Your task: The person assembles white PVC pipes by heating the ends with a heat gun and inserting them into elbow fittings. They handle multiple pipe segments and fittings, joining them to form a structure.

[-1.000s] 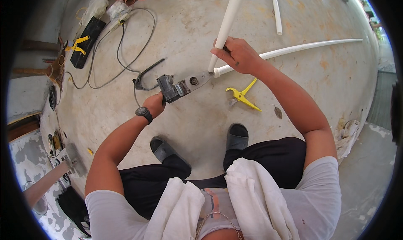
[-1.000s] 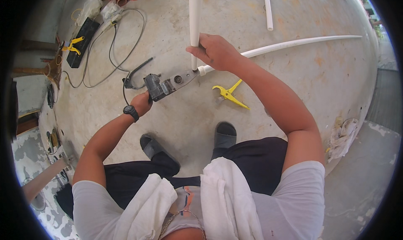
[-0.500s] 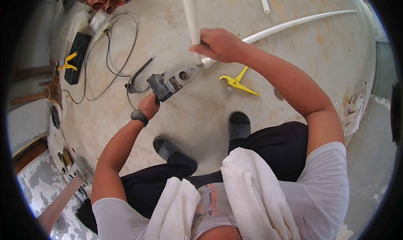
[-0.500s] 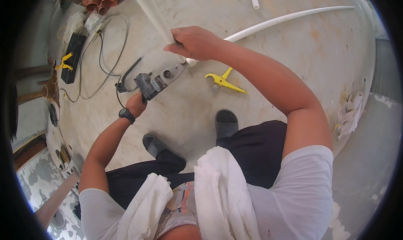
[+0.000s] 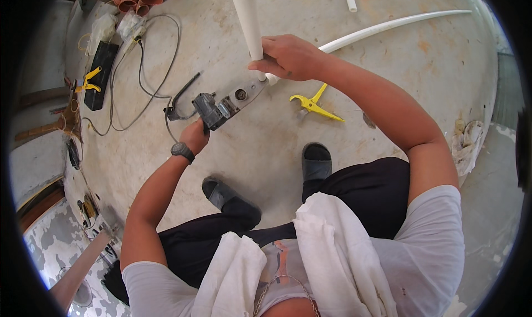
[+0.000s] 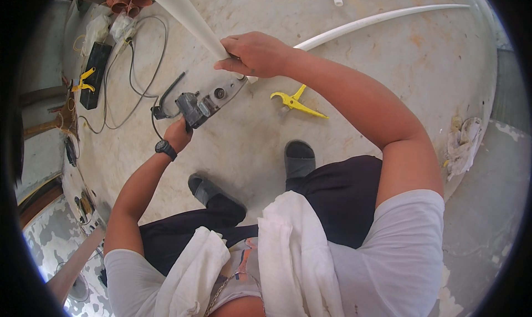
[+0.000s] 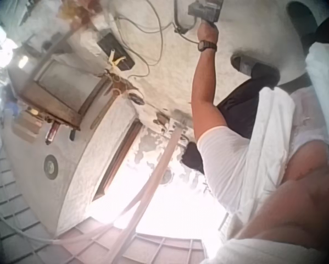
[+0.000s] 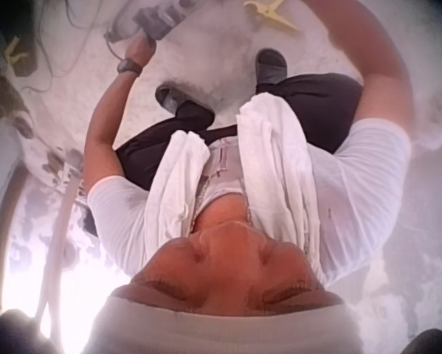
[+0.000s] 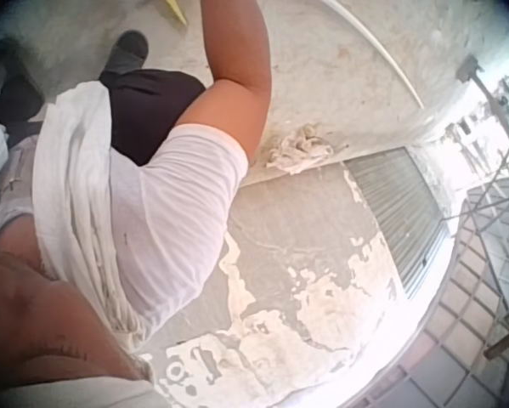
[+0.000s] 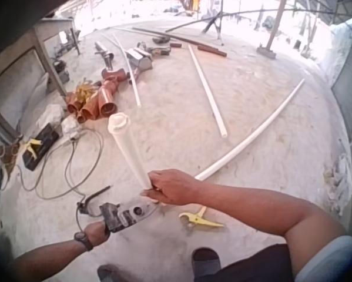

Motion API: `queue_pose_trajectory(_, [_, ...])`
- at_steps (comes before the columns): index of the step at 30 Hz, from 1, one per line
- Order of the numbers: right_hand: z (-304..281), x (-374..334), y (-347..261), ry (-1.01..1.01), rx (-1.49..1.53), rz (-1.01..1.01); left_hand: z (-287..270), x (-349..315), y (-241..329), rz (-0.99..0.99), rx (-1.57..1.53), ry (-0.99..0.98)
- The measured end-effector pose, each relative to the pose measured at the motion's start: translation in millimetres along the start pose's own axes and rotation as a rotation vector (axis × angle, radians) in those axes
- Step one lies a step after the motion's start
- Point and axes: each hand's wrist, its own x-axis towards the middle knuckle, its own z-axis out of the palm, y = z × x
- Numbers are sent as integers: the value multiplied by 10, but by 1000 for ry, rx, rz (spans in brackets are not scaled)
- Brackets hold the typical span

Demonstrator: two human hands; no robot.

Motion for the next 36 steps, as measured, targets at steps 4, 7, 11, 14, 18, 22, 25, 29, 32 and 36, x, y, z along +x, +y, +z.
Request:
queue_pose_trajectory(4, [38,-14,33,6,-28,-41,17,0,-13,-9,17,-3])
queue_pose_trajectory(7, [66,-36,73,30,-20,-34,19,7,-17,-17,20,-11])
queue_pose_trajectory(11, [41,-49,129,44,-42,31,28,32,-7,-28,23,-23])
queue_pose_trajectory(14, [52,-21,112,28,-110,-4,40,14,-17,-33,33,-11])
queue_pose_trajectory(18, [91,56,49,-2,-143,-3,16,21,-1,-24,8,-13])
queue_pose_trajectory(22, [108,72,34,-19,-108,49,0,33,24,-20,12,-10])
queue_pose_trajectory(25, [178,32,23,55,-111,30,-10,33,30,-33,38,-13])
queue_pose_trajectory(29, [199,30,25,51,-104,46,-17,23,7,-18,39,-4])
queue_pose_trajectory(32, [181,16,20,64,-61,65,-48,28,48,-4,20,20])
queue_pose_trajectory(36, [179,-2,5,58,-46,98,-27,20,-6,17,35,29])
